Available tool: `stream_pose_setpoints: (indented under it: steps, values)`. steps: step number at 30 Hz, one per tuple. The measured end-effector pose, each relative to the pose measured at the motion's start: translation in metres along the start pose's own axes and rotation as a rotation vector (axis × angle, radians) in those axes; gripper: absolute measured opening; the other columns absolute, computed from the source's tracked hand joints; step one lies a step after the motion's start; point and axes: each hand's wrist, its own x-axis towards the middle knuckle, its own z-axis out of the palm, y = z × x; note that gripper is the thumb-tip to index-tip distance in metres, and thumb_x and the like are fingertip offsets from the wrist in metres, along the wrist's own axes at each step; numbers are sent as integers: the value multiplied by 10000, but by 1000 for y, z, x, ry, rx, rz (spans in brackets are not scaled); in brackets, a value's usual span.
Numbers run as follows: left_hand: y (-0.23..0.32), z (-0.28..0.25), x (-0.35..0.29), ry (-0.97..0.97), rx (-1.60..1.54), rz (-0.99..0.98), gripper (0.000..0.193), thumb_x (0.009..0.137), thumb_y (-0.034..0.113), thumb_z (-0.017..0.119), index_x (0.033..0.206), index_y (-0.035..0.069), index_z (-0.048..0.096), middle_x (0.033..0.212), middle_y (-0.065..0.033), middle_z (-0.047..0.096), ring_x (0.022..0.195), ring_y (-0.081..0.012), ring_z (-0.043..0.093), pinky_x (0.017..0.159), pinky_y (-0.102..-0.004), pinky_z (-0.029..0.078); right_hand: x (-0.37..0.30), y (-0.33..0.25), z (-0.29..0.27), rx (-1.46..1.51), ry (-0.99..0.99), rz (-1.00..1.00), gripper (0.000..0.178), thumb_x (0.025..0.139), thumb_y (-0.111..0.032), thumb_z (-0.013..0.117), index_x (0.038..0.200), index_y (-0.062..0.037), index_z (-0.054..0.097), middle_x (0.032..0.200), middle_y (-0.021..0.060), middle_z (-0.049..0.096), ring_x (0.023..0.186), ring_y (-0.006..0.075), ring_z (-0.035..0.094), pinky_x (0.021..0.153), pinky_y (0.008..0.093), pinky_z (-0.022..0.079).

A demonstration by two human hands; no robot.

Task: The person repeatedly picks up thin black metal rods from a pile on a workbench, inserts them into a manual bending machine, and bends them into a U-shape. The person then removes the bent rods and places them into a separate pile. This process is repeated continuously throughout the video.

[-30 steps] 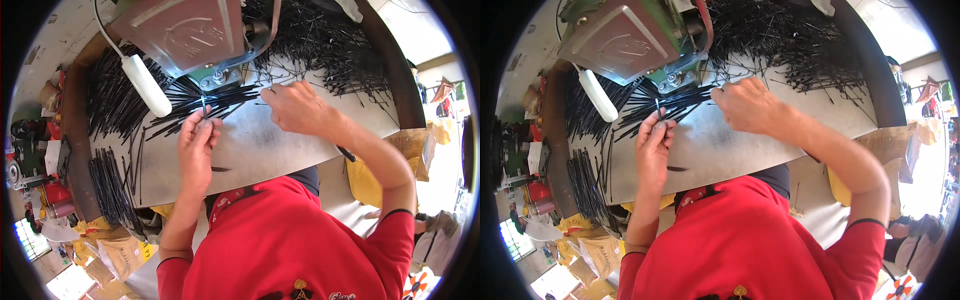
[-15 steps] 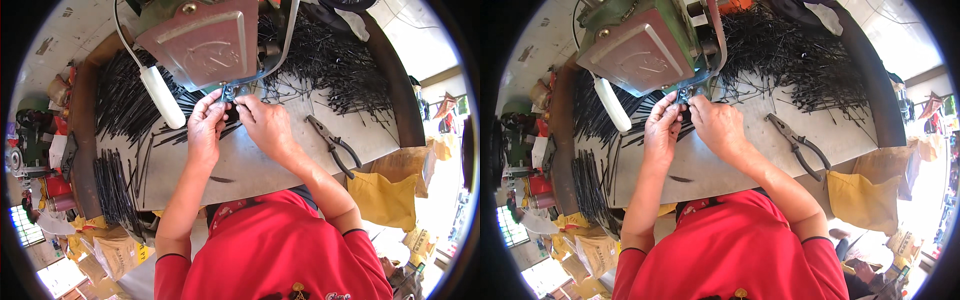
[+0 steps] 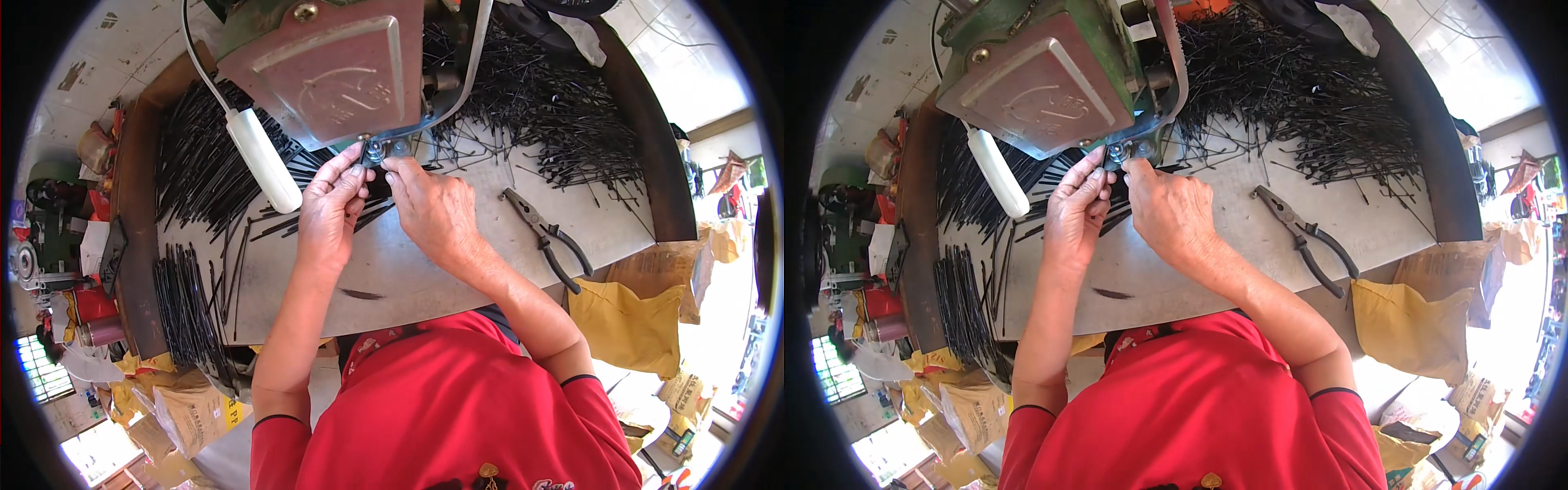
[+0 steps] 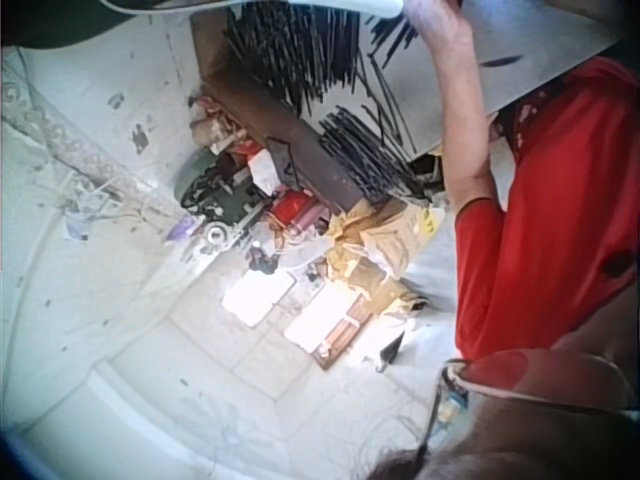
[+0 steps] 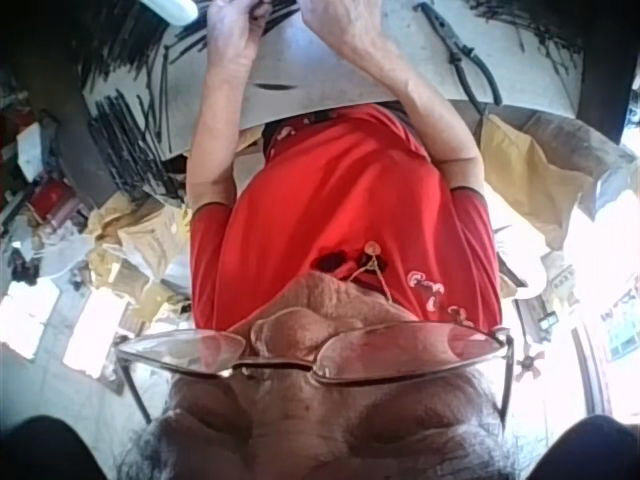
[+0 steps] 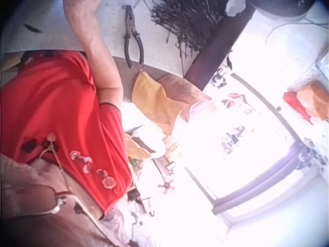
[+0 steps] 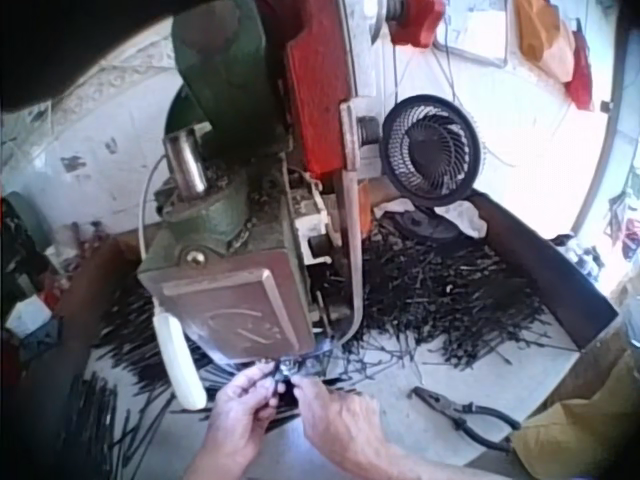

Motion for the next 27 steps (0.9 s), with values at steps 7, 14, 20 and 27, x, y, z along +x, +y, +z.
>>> stream_pose_setpoints:
  steps: [7,14,20,27]
  values:
    - [2,2,-4,-27,25,-19,346,894,19,563,1236,-20,525,894,-57,614,680,-48,490,541,-152,356,-1,0,1,30,23,-11,159,881,-184,579,1011,-94,591,632,131,624,548,302,619,499,406,474]
    - [1,6,-3,33,43,2,343,894,20,567,1235,-16,545,884,-56,620,685,-54,498,551,-154,363,0,2,3,41,44,-7,151,891,-167,559,1022,-94,576,631,140,619,546,328,608,495,422,465]
    - [-3,5,-5,44,236,101,301,891,12,561,1190,1,601,843,-50,601,653,-70,508,546,-179,406,0,4,7,69,-32,12,118,865,-119,534,962,-63,571,683,160,634,591,354,621,522,460,475]
    - [23,1,-2,24,854,297,250,873,68,594,1109,45,675,788,-18,598,634,-55,517,544,-191,435,12,11,-1,220,-125,-1,120,897,-147,528,946,-56,589,713,204,622,660,389,621,583,467,479]
